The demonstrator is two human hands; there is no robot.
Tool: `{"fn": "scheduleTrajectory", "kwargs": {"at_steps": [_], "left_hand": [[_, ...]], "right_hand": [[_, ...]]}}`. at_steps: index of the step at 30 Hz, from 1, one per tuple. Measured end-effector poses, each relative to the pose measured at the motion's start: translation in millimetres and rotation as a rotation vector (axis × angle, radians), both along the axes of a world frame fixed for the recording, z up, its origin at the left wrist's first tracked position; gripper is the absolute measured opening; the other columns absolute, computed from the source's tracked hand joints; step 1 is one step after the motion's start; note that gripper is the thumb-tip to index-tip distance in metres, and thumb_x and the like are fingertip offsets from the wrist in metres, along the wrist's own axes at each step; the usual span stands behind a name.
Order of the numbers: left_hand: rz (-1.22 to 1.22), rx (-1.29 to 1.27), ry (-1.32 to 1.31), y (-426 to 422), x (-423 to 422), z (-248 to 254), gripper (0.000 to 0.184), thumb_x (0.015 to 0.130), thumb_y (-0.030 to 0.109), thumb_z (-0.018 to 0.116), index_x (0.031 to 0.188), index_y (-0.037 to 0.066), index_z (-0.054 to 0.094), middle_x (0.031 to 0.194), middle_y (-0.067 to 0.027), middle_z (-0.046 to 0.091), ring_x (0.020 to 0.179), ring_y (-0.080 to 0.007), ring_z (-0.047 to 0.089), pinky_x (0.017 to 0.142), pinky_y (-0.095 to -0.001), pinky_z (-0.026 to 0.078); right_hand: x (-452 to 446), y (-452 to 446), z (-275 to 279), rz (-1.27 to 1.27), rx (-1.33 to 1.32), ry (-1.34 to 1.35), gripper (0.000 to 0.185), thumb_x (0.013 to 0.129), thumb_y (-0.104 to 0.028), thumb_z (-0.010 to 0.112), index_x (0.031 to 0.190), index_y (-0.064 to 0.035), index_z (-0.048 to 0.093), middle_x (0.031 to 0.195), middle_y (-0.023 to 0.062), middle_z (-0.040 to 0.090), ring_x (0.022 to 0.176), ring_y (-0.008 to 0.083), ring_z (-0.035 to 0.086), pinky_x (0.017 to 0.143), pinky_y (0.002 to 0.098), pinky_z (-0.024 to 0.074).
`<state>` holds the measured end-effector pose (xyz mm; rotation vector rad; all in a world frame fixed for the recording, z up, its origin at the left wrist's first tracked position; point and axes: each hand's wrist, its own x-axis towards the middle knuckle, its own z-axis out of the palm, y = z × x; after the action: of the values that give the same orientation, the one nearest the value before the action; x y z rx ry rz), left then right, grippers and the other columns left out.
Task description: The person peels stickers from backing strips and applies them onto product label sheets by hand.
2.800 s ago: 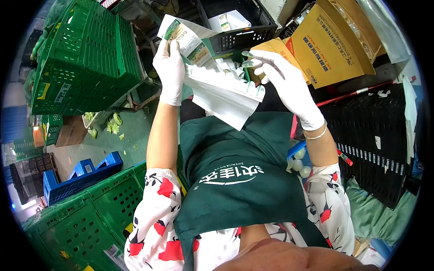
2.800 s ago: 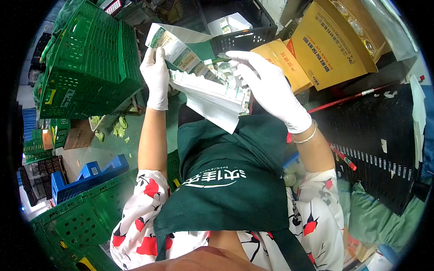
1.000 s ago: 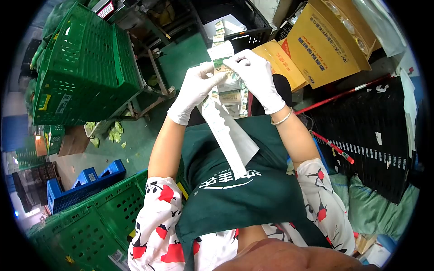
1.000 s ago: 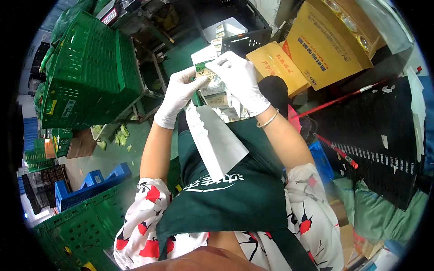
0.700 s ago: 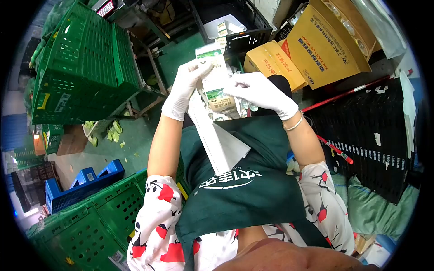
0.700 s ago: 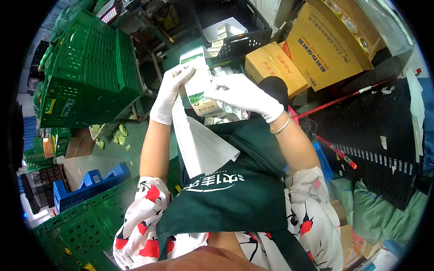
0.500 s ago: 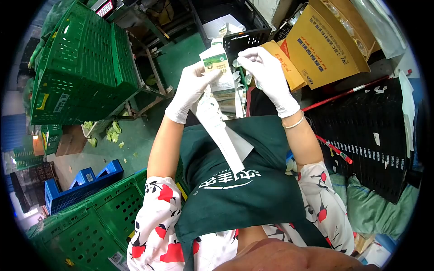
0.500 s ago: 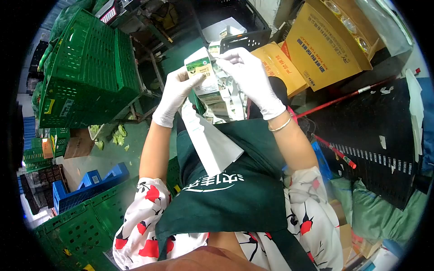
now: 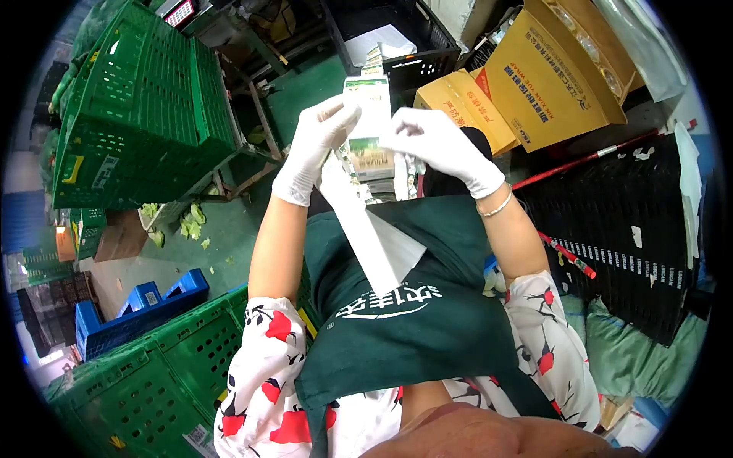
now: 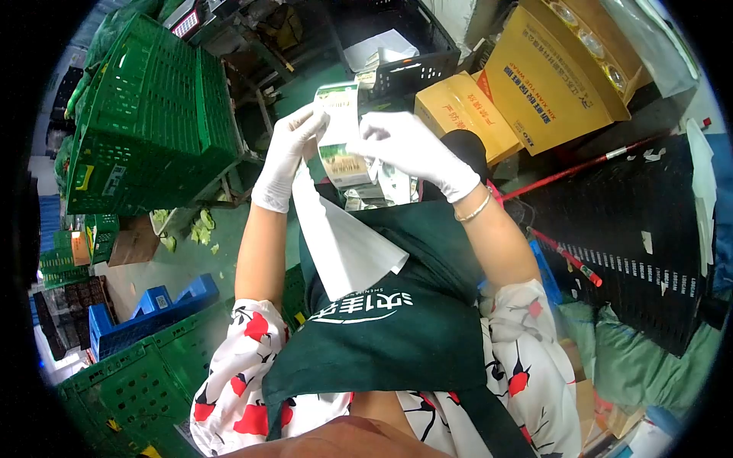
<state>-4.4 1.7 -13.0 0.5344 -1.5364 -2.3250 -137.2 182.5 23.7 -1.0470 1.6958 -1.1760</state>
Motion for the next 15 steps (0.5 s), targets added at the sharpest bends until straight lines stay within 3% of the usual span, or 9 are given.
{"fn": "scheduleTrajectory", "kwargs": {"at_steps": [1, 4, 6, 10, 15], "left_hand": [[-0.037, 0.027, 0.035, 1, -2, 2, 0.036, 0.091, 0.013, 0.069, 0.122, -0.005, 0.063, 0.111, -0.0074, 0.069, 0.095, -0.0092, 0.063, 0.086, -0.0235, 0.05], [-0.036, -0.081, 0.015, 2, -3, 2, 0.037, 0.09, 0.01, 0.069, 0.124, -0.004, 0.063, 0.111, -0.0072, 0.069, 0.095, -0.009, 0.063, 0.086, -0.0235, 0.05], [-0.039, -0.18, -0.008, 6, -3, 2, 0.037, 0.09, 0.009, 0.068, 0.124, -0.004, 0.063, 0.109, -0.0059, 0.07, 0.092, -0.0074, 0.062, 0.084, -0.0231, 0.05], [-0.067, -0.329, -0.015, 14, -3, 1, 0.035, 0.09, 0.01, 0.068, 0.123, -0.002, 0.064, 0.105, -0.0031, 0.07, 0.089, -0.0054, 0.06, 0.081, -0.0226, 0.05], [-0.119, -0.335, -0.022, 11, 2, -1, 0.034, 0.09, 0.012, 0.067, 0.121, -0.002, 0.066, 0.105, -0.0018, 0.069, 0.086, -0.0053, 0.058, 0.081, -0.0222, 0.049]], "right_hand": [[-1, 1, -9, 0.031, -0.036, 0.128, 0.021, 0.088, -0.022, 0.072, 0.095, -0.0031, 0.067, 0.076, 0.0015, 0.065, 0.065, 0.0061, 0.058, 0.058, 0.0228, 0.0482], [-2, 2, -9, -0.262, -0.177, 0.167, 0.023, 0.089, -0.019, 0.072, 0.104, -0.0019, 0.066, 0.087, 0.0039, 0.066, 0.08, 0.0084, 0.062, 0.073, 0.0232, 0.0495], [-10, 0, -10, -0.399, -0.307, 0.073, 0.031, 0.086, -0.009, 0.074, 0.112, 0.0003, 0.062, 0.1, 0.0049, 0.066, 0.092, 0.011, 0.063, 0.084, 0.0245, 0.0499], [-1, -19, -17, -0.48, -0.466, 0.124, 0.029, 0.084, -0.005, 0.074, 0.11, 0.0012, 0.062, 0.101, 0.0065, 0.066, 0.094, 0.0138, 0.063, 0.086, 0.0267, 0.0506], [5, -30, -17, -0.568, -0.383, 0.484, 0.032, 0.082, -0.011, 0.078, 0.107, 0.0005, 0.062, 0.095, 0.0054, 0.067, 0.086, 0.0107, 0.063, 0.081, 0.0273, 0.0519]]}}
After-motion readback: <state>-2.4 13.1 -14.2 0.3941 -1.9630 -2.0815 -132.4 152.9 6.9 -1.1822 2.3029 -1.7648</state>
